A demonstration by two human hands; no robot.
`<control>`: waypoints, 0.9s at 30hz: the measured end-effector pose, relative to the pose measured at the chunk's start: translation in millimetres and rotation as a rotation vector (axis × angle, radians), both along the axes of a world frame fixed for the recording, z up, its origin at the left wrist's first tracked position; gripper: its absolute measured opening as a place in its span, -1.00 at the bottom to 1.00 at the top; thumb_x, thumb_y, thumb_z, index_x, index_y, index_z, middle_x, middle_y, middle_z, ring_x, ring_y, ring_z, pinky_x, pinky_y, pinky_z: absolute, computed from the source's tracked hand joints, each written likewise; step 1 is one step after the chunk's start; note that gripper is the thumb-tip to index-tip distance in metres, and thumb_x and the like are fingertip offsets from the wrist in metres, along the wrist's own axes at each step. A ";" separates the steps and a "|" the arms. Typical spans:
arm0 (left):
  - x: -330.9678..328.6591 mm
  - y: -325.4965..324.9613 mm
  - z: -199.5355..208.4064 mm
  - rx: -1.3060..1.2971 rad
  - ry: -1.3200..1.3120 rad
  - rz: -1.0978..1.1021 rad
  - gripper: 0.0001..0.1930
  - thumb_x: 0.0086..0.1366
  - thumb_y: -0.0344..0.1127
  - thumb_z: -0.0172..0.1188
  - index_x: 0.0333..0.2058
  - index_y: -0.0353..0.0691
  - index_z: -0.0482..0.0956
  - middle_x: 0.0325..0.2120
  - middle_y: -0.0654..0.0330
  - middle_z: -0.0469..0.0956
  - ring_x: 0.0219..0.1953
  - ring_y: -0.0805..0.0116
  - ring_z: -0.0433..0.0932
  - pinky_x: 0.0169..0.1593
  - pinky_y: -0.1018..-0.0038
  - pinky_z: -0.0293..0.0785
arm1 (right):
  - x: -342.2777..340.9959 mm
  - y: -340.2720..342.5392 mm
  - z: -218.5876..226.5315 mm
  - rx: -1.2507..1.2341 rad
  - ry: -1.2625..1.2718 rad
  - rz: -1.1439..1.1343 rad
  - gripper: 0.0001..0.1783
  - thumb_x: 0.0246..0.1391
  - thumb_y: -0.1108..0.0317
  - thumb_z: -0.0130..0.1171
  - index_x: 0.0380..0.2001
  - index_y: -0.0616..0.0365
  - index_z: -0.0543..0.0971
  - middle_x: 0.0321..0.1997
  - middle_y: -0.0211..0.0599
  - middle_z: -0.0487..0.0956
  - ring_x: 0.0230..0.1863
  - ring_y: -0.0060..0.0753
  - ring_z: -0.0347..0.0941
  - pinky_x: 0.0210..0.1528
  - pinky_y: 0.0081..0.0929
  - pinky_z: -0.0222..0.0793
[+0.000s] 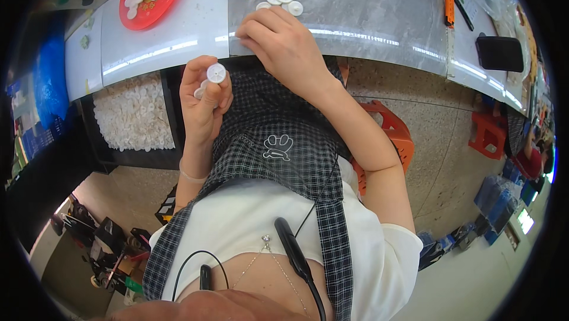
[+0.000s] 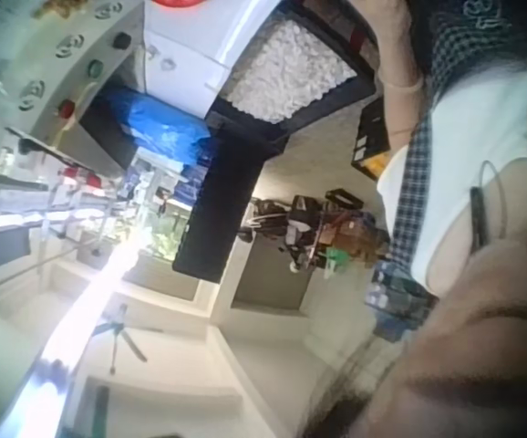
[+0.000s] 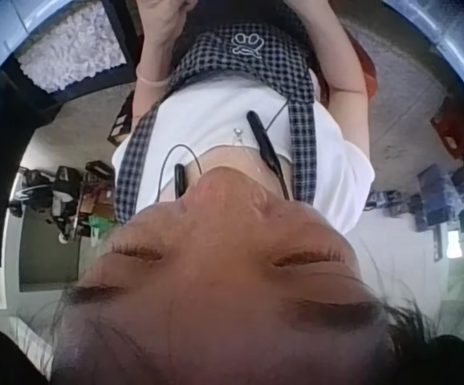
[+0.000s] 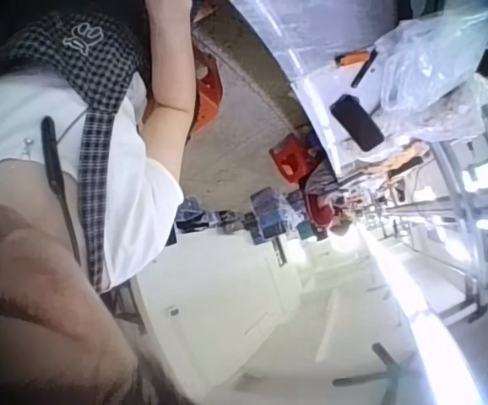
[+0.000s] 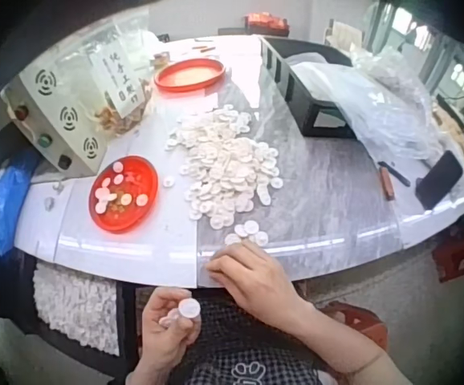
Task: Sorting small white plastic parts into different piles on a workbench.
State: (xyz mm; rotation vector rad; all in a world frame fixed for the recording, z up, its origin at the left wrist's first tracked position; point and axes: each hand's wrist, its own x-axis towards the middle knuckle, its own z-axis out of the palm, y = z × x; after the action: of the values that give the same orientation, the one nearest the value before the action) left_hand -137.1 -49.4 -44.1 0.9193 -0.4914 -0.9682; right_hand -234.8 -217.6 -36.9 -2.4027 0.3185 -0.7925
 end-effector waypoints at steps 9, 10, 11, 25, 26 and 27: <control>-1.7 -1.9 -0.5 -0.016 0.062 -0.032 -0.56 0.26 -0.23 0.30 0.03 -0.29 0.40 -0.41 0.24 0.50 -0.65 0.69 0.25 -0.65 0.75 0.04 | -28.8 4.7 11.6 0.406 0.027 -0.016 -0.81 -0.04 0.51 0.33 -0.31 0.13 0.58 -0.13 -0.42 0.62 -0.13 -0.51 0.52 -0.22 -0.50 0.40; -1.9 -2.0 -1.6 -0.021 0.055 -0.049 -0.56 0.28 -0.21 0.28 0.03 -0.29 0.39 -0.39 0.24 0.49 -0.63 0.68 0.26 -0.65 0.75 0.05 | -31.1 5.7 16.0 0.508 0.046 0.001 -0.74 -0.06 0.51 0.36 -0.26 0.12 0.57 -0.13 -0.41 0.62 -0.10 -0.53 0.52 -0.21 -0.56 0.36; -2.1 -2.7 -1.3 -0.027 0.049 -0.065 -0.57 0.30 -0.19 0.25 0.04 -0.28 0.38 -0.38 0.24 0.48 -0.62 0.67 0.27 -0.65 0.75 0.06 | -33.2 7.0 16.1 0.508 0.044 -0.001 -0.74 -0.06 0.51 0.36 -0.26 0.12 0.57 -0.13 -0.41 0.62 -0.10 -0.53 0.52 -0.21 -0.56 0.36; -15.9 -19.7 11.6 0.056 0.263 -0.332 -0.48 0.44 0.07 -0.08 0.03 -0.36 0.36 -0.30 0.21 0.40 -0.53 0.64 0.34 -0.67 0.76 0.12 | -39.6 6.1 16.0 0.683 -0.122 0.175 -0.49 -0.07 0.44 0.40 0.00 0.15 0.48 -0.09 -0.37 0.61 -0.09 -0.61 0.41 -0.09 -0.60 0.26; -15.5 -19.3 10.1 0.044 0.291 -0.333 -0.48 0.45 0.07 -0.08 0.01 -0.36 0.36 -0.30 0.21 0.40 -0.54 0.65 0.32 -0.67 0.76 0.12 | -39.0 3.0 14.1 0.718 -0.128 0.179 -0.52 -0.04 0.44 0.36 0.00 0.17 0.49 -0.07 -0.36 0.61 -0.10 -0.60 0.40 -0.09 -0.60 0.26; -14.9 -18.8 8.5 0.031 0.319 -0.333 -0.49 0.45 0.06 -0.09 0.00 -0.36 0.36 -0.30 0.21 0.40 -0.55 0.65 0.30 -0.67 0.76 0.12 | -38.2 1.6 13.5 0.721 -0.107 0.068 -0.64 0.03 0.48 0.25 -0.05 0.15 0.54 -0.07 -0.39 0.62 -0.10 -0.56 0.42 -0.12 -0.58 0.30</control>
State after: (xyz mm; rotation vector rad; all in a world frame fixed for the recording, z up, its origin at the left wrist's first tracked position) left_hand -152.0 -68.2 -35.6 0.7029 -0.3632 -1.4014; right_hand -273.0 -216.1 -23.4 -1.6820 0.3953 -0.6310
